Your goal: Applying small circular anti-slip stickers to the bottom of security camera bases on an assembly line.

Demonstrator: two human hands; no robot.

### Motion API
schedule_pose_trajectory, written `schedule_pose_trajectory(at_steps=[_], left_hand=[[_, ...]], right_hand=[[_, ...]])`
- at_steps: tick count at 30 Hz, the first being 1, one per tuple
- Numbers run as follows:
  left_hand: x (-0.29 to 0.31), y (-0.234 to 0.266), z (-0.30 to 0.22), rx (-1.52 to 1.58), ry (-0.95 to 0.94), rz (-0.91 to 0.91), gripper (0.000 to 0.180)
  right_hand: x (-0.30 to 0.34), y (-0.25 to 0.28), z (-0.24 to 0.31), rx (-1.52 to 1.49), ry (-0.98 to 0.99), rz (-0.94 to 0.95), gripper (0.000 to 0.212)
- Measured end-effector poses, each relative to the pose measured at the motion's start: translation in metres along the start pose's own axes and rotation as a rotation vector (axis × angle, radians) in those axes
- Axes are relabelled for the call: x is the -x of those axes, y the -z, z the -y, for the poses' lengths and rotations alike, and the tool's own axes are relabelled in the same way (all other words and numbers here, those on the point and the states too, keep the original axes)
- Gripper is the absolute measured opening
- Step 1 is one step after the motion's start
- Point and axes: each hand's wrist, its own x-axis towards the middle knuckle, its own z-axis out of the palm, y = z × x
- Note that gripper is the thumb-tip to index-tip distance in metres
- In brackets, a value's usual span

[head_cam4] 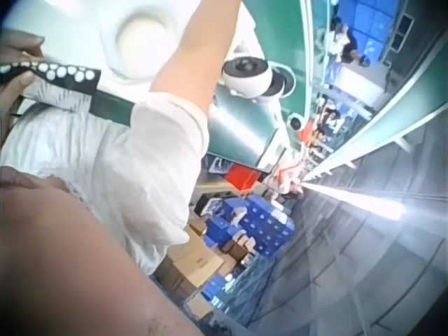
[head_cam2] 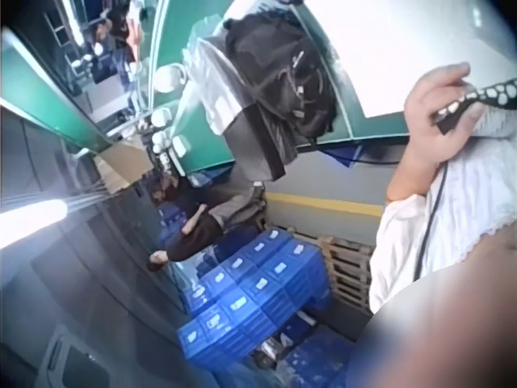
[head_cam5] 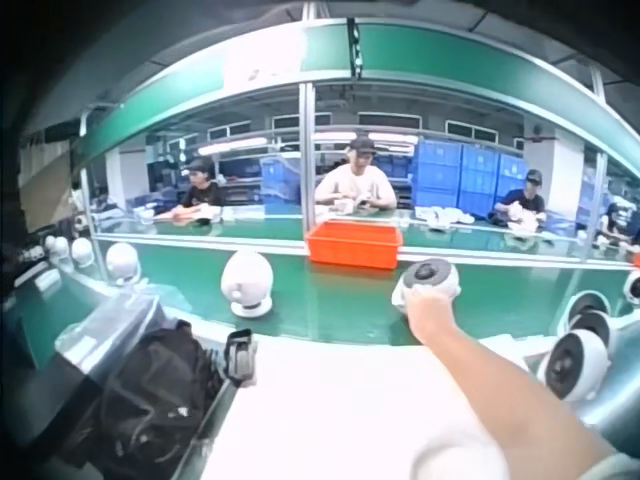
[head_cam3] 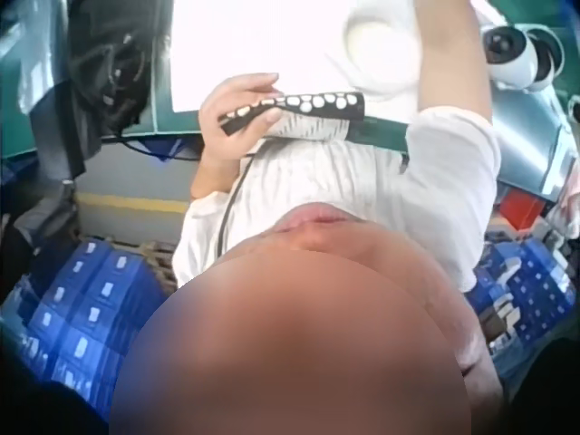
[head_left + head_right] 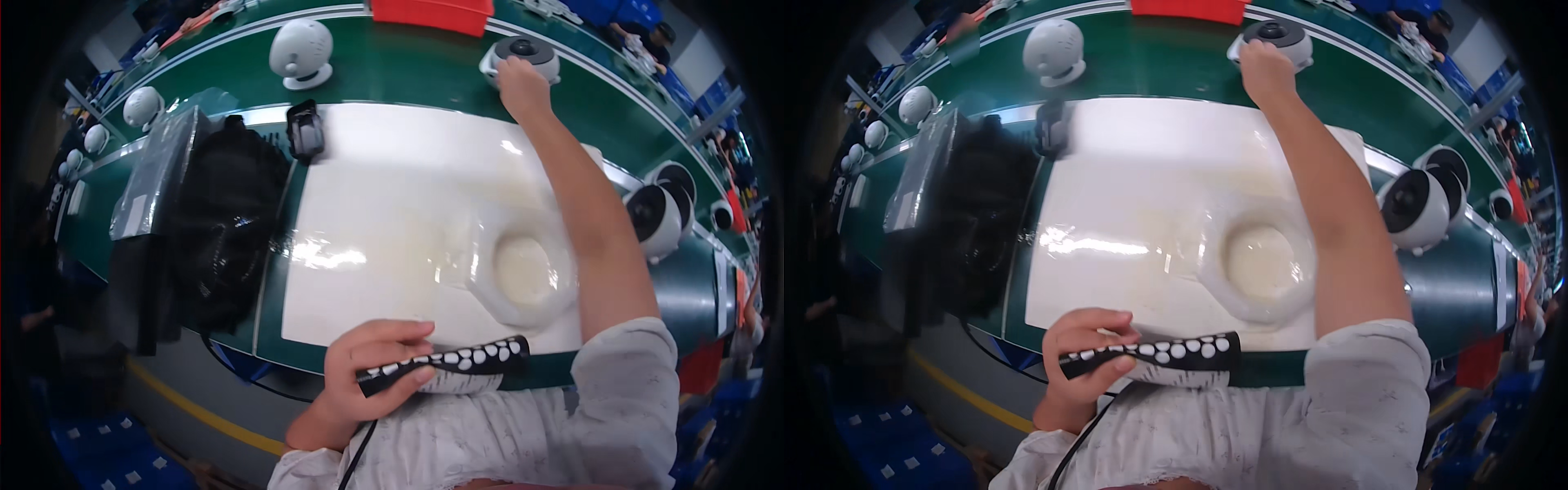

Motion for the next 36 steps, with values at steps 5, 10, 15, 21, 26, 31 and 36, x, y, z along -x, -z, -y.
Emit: schedule_pose_trajectory(at_steps=[5, 10, 15, 21, 26, 31, 36], left_hand=[[0.011, 0.022, 0.018, 0.13, 0.051, -0.115, 0.013], [0.015, 0.035, 0.038, 0.183, 0.087, -0.105, 0.014], [0.02, 0.04, 0.044, 0.133, 0.126, -0.111, 0.015], [0.021, 0.042, 0.042, 0.146, 0.157, -0.147, 0.017], [0.022, 0.039, 0.04, 0.136, 0.191, -0.205, 0.016], [0.022, 0.036, 0.038, 0.105, 0.178, -0.225, 0.013], [0.024, 0.028, 0.039, 0.088, 0.114, -0.264, 0.014]], right_hand=[[-0.003, -0.038, 0.033, 0.116, -0.024, 0.302, 0.011], [-0.017, -0.02, 0.034, 0.047, -0.05, 0.658, 0.018], [-0.053, -0.002, 0.128, -0.349, 0.177, 0.527, 0.024], [-0.1, -0.049, 0.223, -0.782, 0.073, 0.442, 0.028], [-0.097, -0.043, 0.232, -0.592, 0.074, 0.293, 0.026], [-0.077, -0.02, 0.182, -0.253, 0.173, 0.08, 0.022], [-0.048, 0.04, 0.105, -0.499, 0.0, 0.083, 0.019]])
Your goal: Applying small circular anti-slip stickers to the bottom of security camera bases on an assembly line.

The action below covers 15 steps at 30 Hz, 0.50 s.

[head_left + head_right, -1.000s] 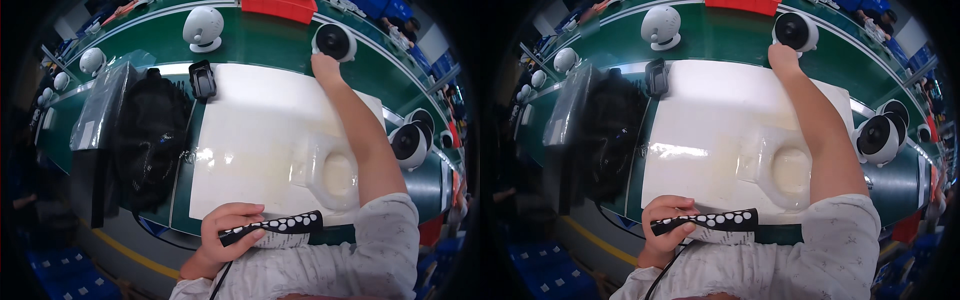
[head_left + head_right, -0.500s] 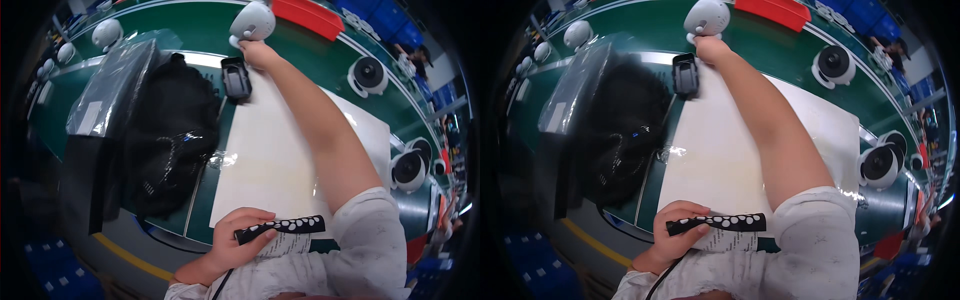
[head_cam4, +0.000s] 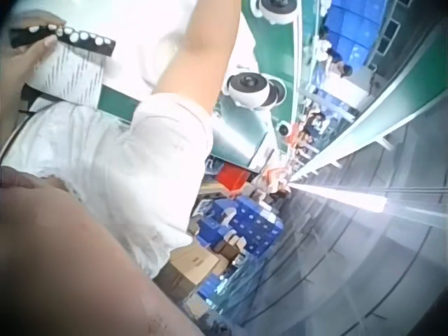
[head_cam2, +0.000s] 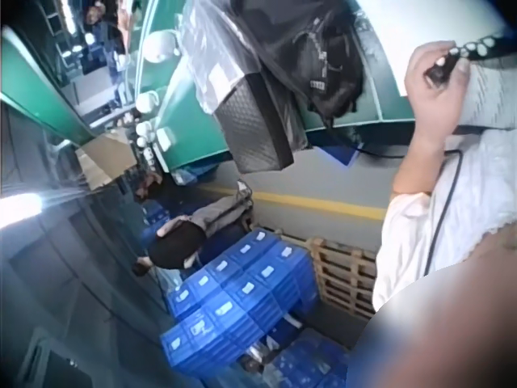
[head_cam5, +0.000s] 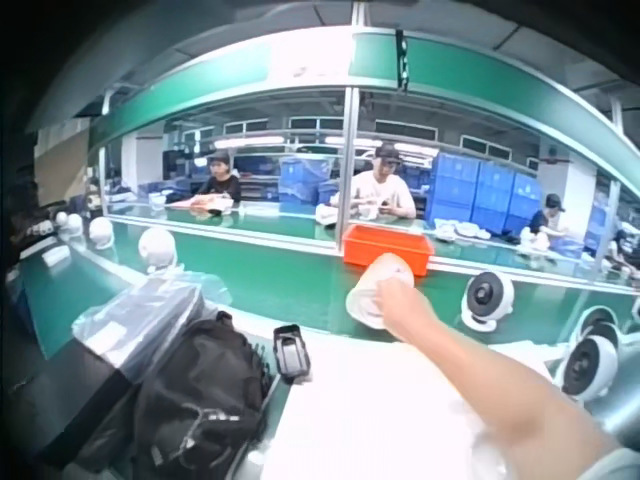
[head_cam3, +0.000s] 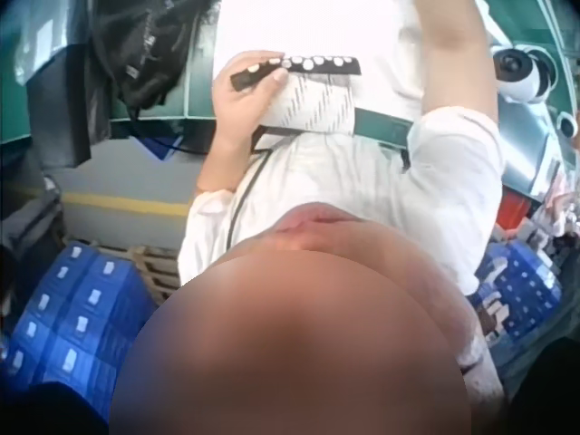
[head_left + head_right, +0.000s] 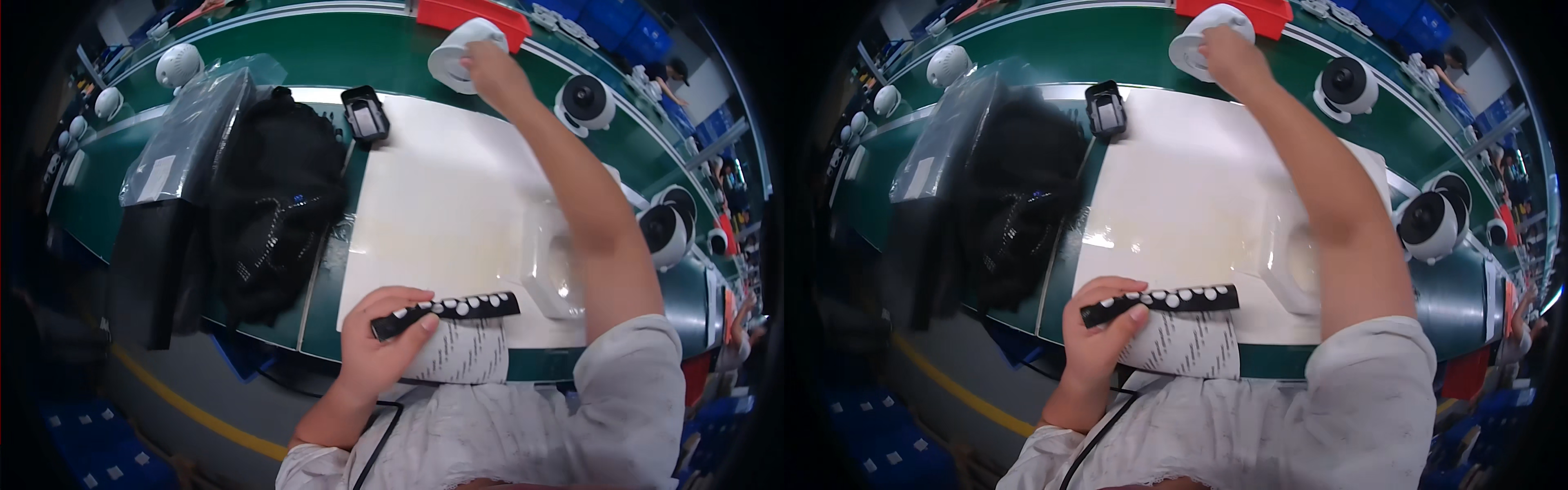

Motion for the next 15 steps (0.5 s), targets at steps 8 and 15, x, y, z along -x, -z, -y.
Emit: schedule_pose_trajectory(at_steps=[8, 15], left_hand=[[0.009, -0.002, 0.008, 0.096, -0.04, -0.101, 0.014], [0.009, -0.041, 0.003, 0.077, -0.183, 0.1, 0.019]], right_hand=[[0.175, 0.182, -0.003, -1.185, -0.403, -0.167, 0.019], [0.247, 0.185, 0.009, -1.271, -0.699, -0.093, 0.025]])
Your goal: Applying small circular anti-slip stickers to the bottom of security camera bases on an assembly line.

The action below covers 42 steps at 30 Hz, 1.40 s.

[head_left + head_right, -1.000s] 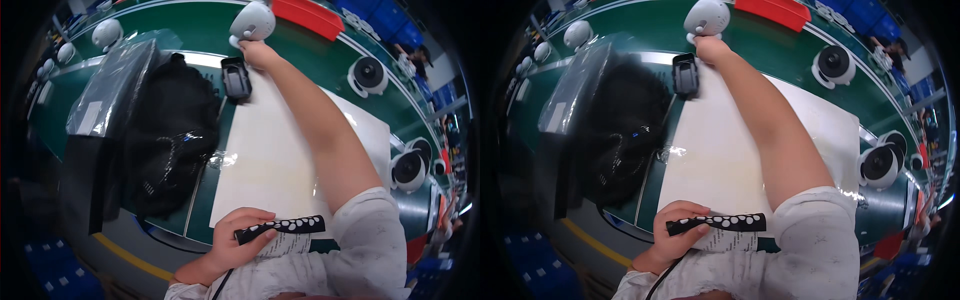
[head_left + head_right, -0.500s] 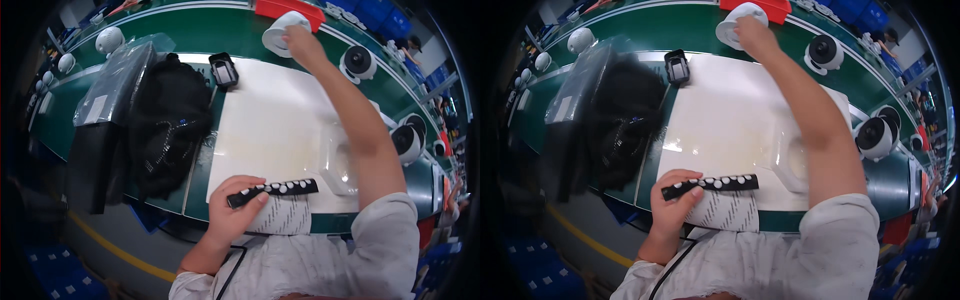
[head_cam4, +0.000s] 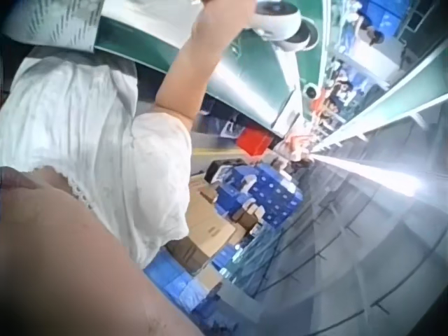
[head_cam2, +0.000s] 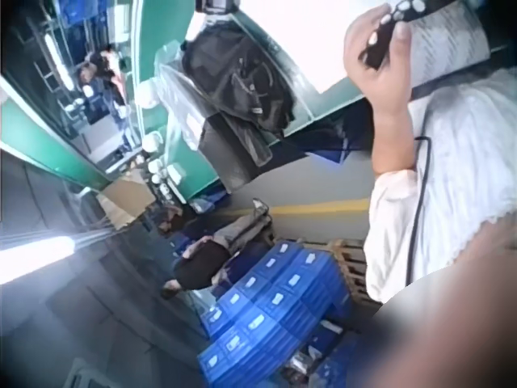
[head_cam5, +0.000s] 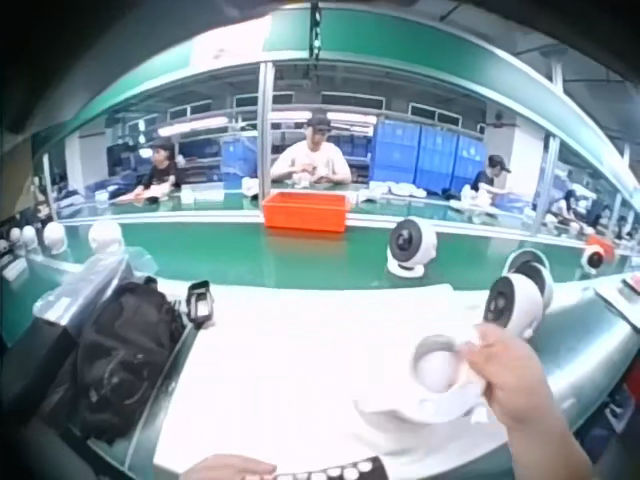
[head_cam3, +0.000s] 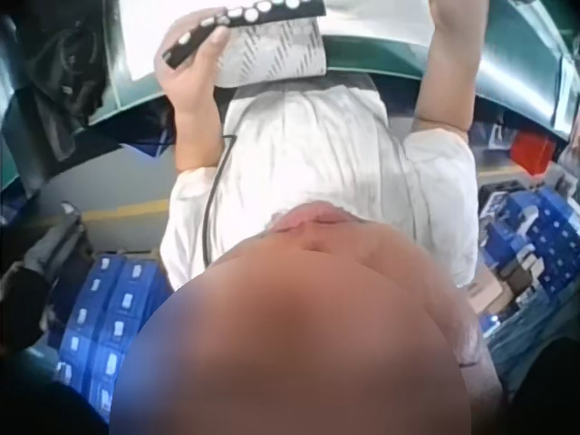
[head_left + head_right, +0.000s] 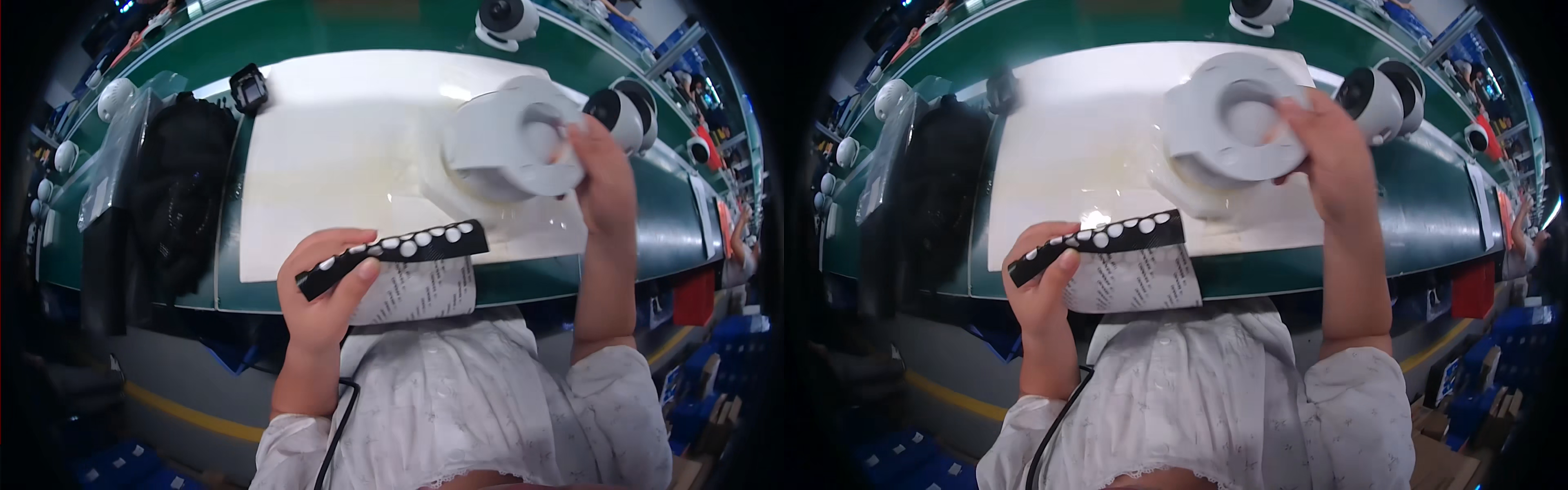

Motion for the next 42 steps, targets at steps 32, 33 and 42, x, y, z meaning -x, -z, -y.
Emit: schedule_pose_trajectory(at_steps=[32, 33, 42], left_hand=[[0.011, -0.057, 0.001, 0.154, 0.371, 0.001, 0.02], [0.011, -0.058, 0.001, 0.148, 0.363, -0.01, 0.019], [0.01, -0.06, 0.0, 0.135, 0.307, 0.018, 0.019]], right_hand=[[0.054, -0.001, -0.054, 0.318, 0.711, 0.254, 0.025], [0.058, -0.002, -0.06, 0.138, 0.661, 0.21, 0.04], [0.061, -0.002, -0.069, -0.085, 0.486, 0.21, 0.056]])
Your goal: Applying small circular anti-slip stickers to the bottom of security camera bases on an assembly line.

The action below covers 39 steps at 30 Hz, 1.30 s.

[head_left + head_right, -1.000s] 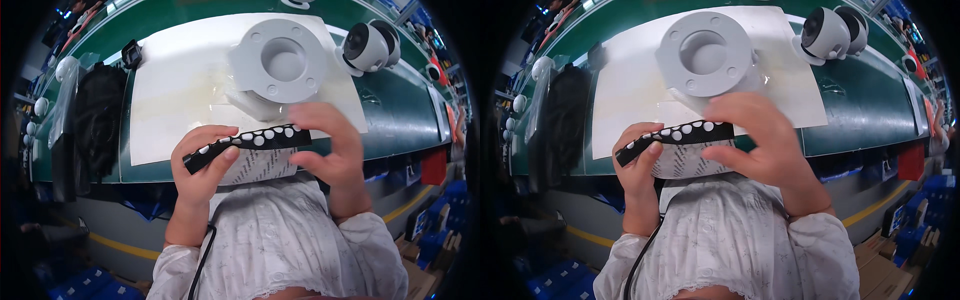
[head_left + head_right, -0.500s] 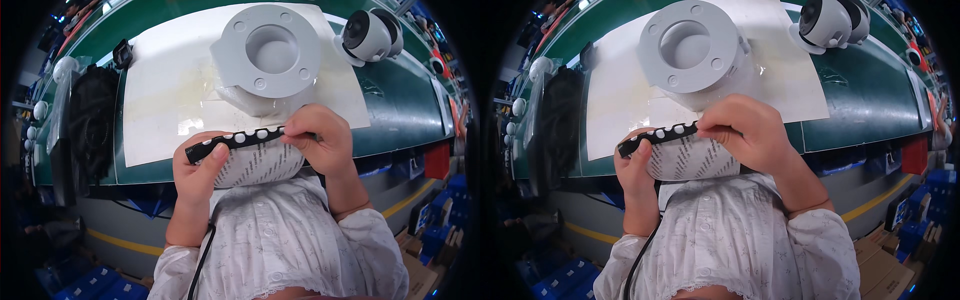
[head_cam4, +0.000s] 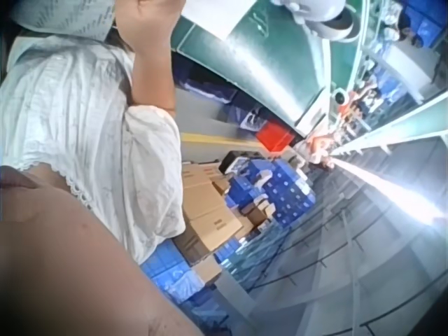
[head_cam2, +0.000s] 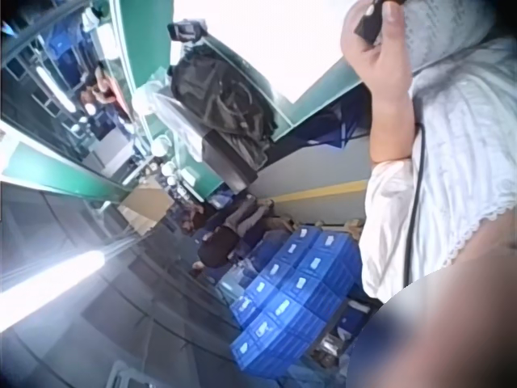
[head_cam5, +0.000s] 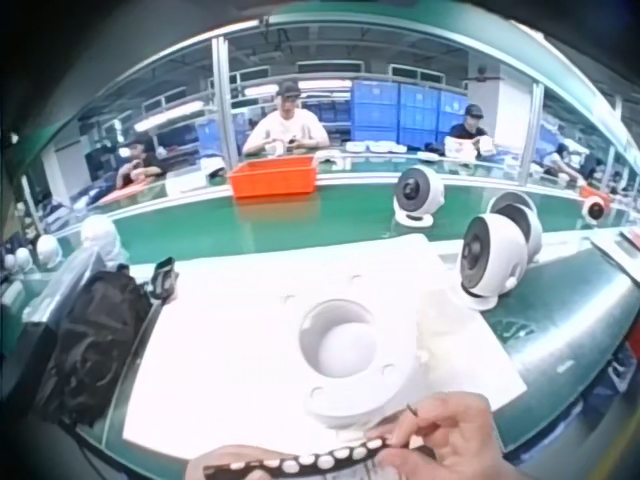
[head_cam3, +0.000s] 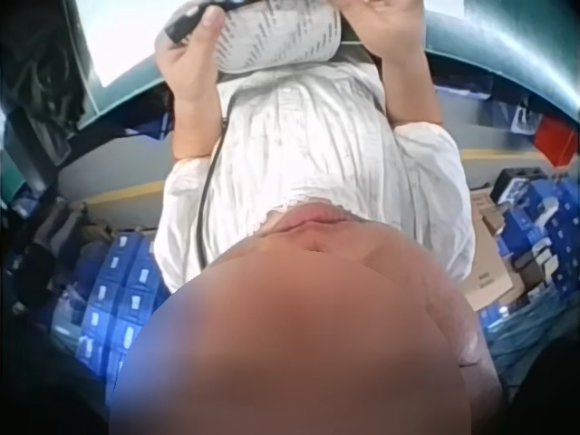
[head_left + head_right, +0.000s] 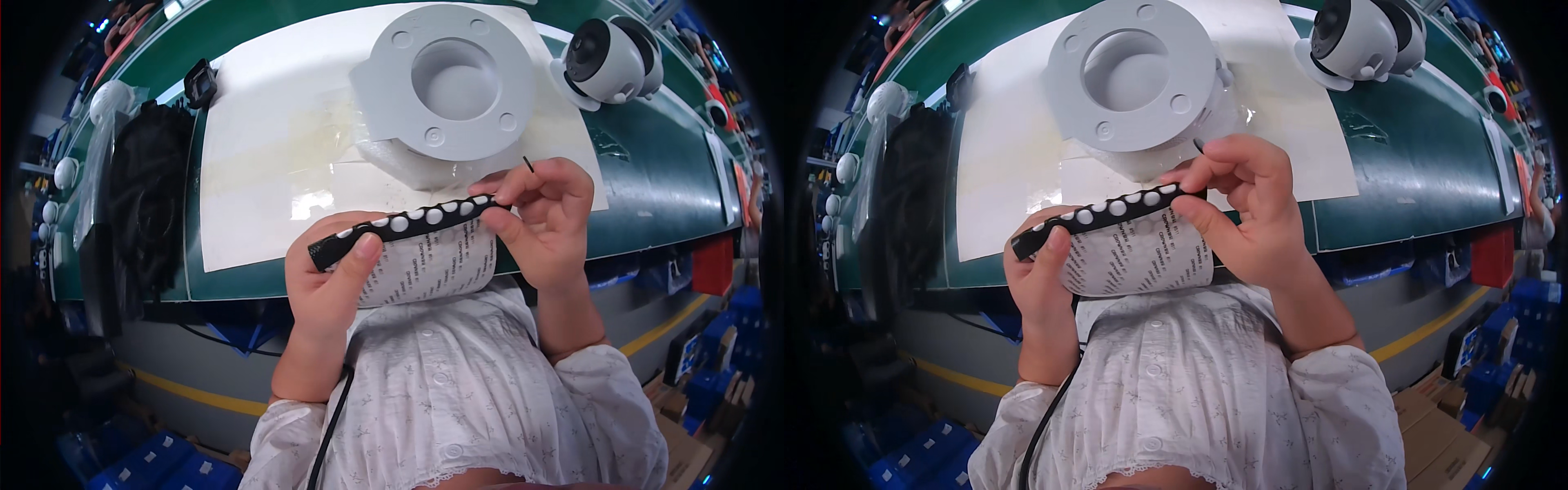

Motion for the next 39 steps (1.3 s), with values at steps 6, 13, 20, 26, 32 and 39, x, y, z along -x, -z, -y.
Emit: schedule_pose_trajectory(at_steps=[6, 13, 20, 26, 32, 39], left_hand=[[-0.002, 0.0, -0.005, 0.101, 0.089, 0.103, 0.026], [0.003, -0.011, -0.004, -0.093, 0.006, 0.183, 0.023], [0.001, -0.021, -0.014, -0.306, -0.214, 0.226, 0.016], [0.002, -0.022, -0.015, -0.374, -0.245, 0.279, 0.011], [-0.006, -0.023, -0.02, -0.432, -0.308, 0.344, 0.012], [-0.026, -0.024, -0.014, -0.557, -0.528, 0.3, 0.017]], right_hand=[[-0.002, 0.004, 0.001, 0.413, 0.2, -0.046, 0.047], [-0.015, 0.0, 0.046, 0.642, 0.235, -0.005, 0.045], [-0.031, -0.032, 0.047, 0.256, 0.091, 0.096, 0.044], [-0.025, -0.031, 0.047, 0.435, -0.007, 0.179, 0.036], [-0.042, -0.016, 0.059, 0.282, -0.12, 0.366, 0.053], [-0.103, 0.021, 0.045, 0.257, 0.221, 0.0, 0.079]])
